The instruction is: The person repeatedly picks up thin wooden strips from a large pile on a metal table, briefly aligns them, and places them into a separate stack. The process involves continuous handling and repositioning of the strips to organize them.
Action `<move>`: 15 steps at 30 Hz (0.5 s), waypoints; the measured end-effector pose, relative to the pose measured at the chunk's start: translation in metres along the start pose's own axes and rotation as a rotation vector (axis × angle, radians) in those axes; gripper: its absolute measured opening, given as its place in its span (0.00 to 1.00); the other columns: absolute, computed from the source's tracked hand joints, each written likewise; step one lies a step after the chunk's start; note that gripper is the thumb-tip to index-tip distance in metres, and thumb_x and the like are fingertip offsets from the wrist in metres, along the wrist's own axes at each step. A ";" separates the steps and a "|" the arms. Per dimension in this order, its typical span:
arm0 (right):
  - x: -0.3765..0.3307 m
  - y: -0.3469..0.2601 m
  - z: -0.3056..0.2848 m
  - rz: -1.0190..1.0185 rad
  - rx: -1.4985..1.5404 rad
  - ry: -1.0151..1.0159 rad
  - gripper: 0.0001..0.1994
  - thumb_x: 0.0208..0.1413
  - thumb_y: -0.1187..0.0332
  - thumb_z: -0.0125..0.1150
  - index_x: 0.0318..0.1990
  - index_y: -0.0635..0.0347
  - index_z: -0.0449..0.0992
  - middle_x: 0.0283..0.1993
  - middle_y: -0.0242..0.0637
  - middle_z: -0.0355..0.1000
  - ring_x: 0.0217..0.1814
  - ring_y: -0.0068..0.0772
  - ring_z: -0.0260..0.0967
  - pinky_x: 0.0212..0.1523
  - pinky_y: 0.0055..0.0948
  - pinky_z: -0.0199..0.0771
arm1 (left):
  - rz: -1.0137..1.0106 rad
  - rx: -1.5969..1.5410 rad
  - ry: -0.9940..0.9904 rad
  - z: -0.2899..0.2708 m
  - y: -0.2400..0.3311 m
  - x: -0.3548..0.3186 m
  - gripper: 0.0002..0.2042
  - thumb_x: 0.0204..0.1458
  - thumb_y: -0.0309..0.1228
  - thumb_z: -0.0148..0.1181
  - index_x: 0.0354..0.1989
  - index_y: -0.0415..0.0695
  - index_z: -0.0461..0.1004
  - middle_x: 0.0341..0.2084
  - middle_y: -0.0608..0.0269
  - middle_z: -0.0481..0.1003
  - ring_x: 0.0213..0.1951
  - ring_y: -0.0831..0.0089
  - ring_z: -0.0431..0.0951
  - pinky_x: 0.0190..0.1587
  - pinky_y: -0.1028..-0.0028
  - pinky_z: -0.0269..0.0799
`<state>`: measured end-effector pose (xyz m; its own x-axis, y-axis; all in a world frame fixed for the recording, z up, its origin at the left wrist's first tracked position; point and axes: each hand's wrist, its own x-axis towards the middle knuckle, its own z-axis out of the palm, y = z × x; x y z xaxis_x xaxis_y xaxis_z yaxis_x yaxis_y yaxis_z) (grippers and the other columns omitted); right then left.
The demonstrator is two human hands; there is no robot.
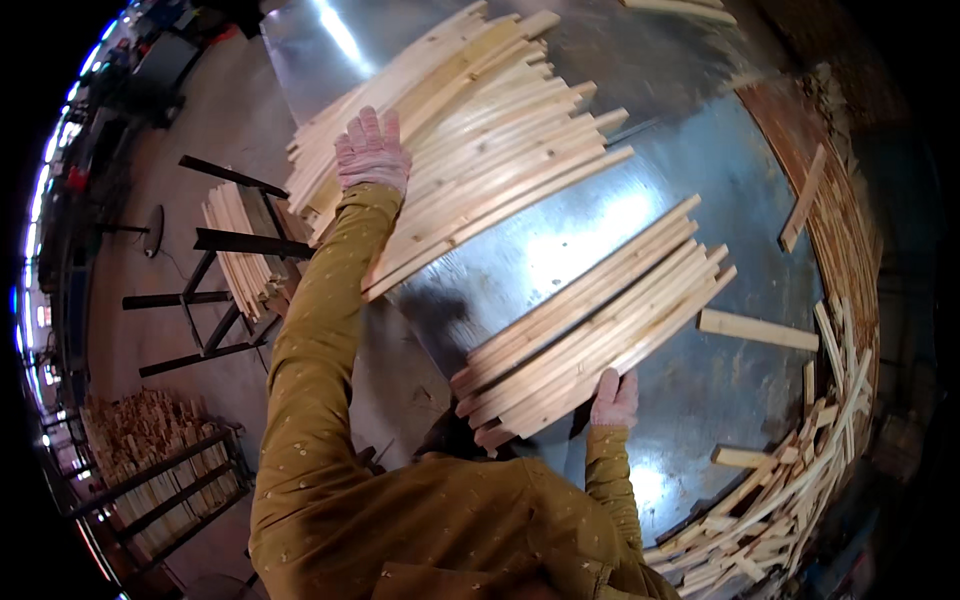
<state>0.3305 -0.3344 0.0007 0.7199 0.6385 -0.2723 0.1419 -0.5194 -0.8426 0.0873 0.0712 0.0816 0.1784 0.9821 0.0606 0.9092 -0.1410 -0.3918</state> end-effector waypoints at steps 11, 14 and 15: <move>0.011 0.024 -0.019 -0.149 -0.099 -0.124 0.26 0.64 0.59 0.54 0.64 0.67 0.65 0.55 0.50 0.73 0.56 0.42 0.70 0.57 0.33 0.69 | 0.719 -1.164 -0.847 0.019 0.106 -0.162 0.34 0.50 0.41 0.70 0.64 0.43 0.65 0.52 0.49 0.75 0.52 0.59 0.75 0.54 0.66 0.71; 0.012 0.021 -0.018 -0.201 -0.018 -0.153 0.25 0.66 0.61 0.53 0.64 0.69 0.64 0.49 0.41 0.74 0.47 0.30 0.71 0.50 0.29 0.72 | 0.547 -1.305 -1.260 0.030 0.106 -0.138 0.30 0.53 0.37 0.69 0.63 0.41 0.67 0.47 0.55 0.79 0.49 0.66 0.76 0.51 0.68 0.73; 0.013 0.013 -0.022 -0.207 -0.006 -0.172 0.26 0.66 0.61 0.52 0.65 0.70 0.63 0.48 0.40 0.74 0.45 0.29 0.71 0.49 0.28 0.72 | 0.448 -1.356 -1.258 0.034 0.101 -0.140 0.29 0.52 0.35 0.69 0.62 0.40 0.68 0.46 0.54 0.79 0.49 0.66 0.76 0.52 0.69 0.73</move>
<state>0.3564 -0.3457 -0.0037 0.5489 0.8185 -0.1694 0.2785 -0.3702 -0.8862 0.1417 -0.0768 0.0022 0.6809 0.2714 -0.6802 0.6329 0.2493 0.7330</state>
